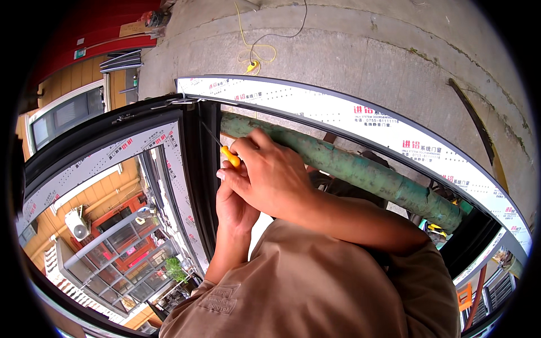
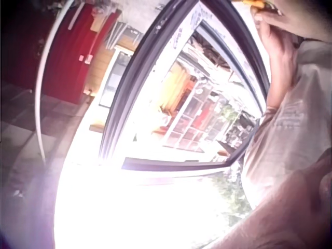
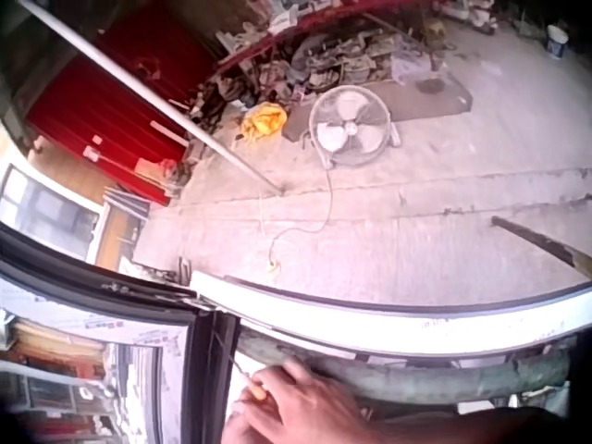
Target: The person installs a seal and lock mechanism into a window frame using a screwdriver and pliers.
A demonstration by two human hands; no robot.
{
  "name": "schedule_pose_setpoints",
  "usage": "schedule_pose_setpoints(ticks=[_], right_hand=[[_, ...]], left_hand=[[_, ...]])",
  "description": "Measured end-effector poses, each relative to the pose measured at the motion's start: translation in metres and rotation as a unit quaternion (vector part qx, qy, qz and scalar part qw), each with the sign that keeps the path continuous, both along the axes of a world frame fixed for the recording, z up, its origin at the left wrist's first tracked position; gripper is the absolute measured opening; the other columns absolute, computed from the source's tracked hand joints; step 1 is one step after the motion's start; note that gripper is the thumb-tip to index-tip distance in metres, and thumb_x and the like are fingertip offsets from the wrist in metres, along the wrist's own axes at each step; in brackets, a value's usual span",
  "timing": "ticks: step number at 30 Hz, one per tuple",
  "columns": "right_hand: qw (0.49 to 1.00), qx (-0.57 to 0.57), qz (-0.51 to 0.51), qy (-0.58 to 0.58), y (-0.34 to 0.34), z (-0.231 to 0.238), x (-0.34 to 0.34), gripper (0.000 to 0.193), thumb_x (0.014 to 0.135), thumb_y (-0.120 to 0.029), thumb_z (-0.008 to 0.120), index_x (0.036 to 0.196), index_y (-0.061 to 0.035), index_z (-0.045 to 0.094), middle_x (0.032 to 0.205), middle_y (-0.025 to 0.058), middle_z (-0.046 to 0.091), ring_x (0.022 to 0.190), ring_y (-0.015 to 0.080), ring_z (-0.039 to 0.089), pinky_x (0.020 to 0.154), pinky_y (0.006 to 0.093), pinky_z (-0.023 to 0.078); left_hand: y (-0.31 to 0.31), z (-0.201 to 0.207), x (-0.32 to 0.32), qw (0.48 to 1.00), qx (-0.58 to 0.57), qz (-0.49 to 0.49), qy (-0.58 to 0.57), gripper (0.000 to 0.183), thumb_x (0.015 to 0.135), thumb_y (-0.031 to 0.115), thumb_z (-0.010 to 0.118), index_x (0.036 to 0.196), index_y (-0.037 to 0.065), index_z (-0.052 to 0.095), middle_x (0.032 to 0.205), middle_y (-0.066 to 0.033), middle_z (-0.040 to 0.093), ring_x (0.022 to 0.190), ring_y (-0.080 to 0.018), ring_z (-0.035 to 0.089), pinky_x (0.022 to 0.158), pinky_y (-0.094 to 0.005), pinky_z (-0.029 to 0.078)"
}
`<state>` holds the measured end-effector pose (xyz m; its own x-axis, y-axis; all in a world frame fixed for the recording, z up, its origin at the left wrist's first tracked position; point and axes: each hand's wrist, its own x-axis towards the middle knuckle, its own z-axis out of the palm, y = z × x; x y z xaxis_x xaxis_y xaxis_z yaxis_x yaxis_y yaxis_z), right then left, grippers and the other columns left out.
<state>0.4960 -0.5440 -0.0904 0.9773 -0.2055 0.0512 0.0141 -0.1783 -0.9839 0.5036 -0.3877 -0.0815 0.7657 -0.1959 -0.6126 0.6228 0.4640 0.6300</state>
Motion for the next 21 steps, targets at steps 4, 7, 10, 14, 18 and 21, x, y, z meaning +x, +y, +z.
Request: schedule_pose_setpoints(ticks=[4,7,10,14,18,21], right_hand=[[0.999,0.029,-0.031,-0.033,0.007,-0.012,0.0,0.032,0.101,-0.031,0.069,0.112,-0.0011,0.068,0.095,0.0185,0.07,0.083,0.039,0.071,0.073,0.0477,0.057],[0.998,0.051,-0.012,-0.02,0.001,-0.013,0.004,0.027,0.104,-0.027,0.065,0.108,-0.0003,0.068,0.093,0.0189,0.069,0.081,0.0401,0.07,0.071,0.048,0.056],[0.998,0.063,-0.02,-0.003,0.001,-0.015,0.004,0.022,0.1,-0.024,0.065,0.101,-0.0028,0.066,0.09,0.018,0.072,0.075,0.0397,0.072,0.069,0.0516,0.057],[0.998,0.054,-0.04,-0.015,0.005,-0.016,0.005,0.02,0.101,-0.023,0.064,0.099,-0.0034,0.062,0.077,0.0178,0.071,0.064,0.0401,0.07,0.06,0.0519,0.055],[0.998,0.054,-0.027,0.013,-0.004,-0.009,0.011,0.022,0.104,-0.024,0.061,0.094,-0.0048,0.06,0.061,0.0172,0.064,0.054,0.0414,0.066,0.055,0.0531,0.053],[0.998,0.06,-0.017,0.02,-0.005,-0.006,0.017,0.022,0.105,-0.024,0.061,0.094,-0.0041,0.061,0.062,0.0176,0.064,0.056,0.0414,0.066,0.055,0.0531,0.052]], left_hand=[[-0.011,0.009,0.006,0.995,0.051,-0.079,-0.04,0.039,0.11,0.023,0.059,0.146,0.009,0.054,0.133,-0.0063,0.066,0.126,-0.0214,0.063,0.112,-0.0385,0.05],[-0.01,0.013,0.007,0.984,0.124,-0.117,-0.06,0.036,0.112,0.018,0.056,0.145,0.004,0.056,0.133,-0.0068,0.067,0.121,-0.0192,0.065,0.108,-0.0343,0.05],[-0.016,0.024,0.005,0.925,0.287,-0.176,-0.179,0.028,0.111,0.007,0.059,0.137,-0.002,0.061,0.12,-0.0058,0.072,0.103,-0.0108,0.067,0.092,-0.0278,0.054],[-0.005,0.053,-0.001,0.776,0.484,-0.227,-0.335,0.018,0.106,0.003,0.065,0.121,-0.004,0.07,0.109,-0.0118,0.072,0.094,-0.0153,0.073,0.083,-0.0265,0.058],[0.023,0.094,0.016,0.608,0.557,-0.183,-0.535,0.019,0.103,0.003,0.067,0.12,-0.006,0.068,0.114,-0.0174,0.072,0.1,-0.023,0.073,0.092,-0.0326,0.058],[0.038,0.114,0.037,0.62,0.573,-0.115,-0.523,0.047,0.099,0.013,0.075,0.138,-0.006,0.059,0.133,-0.0215,0.067,0.126,-0.0305,0.065,0.115,-0.0436,0.046]])
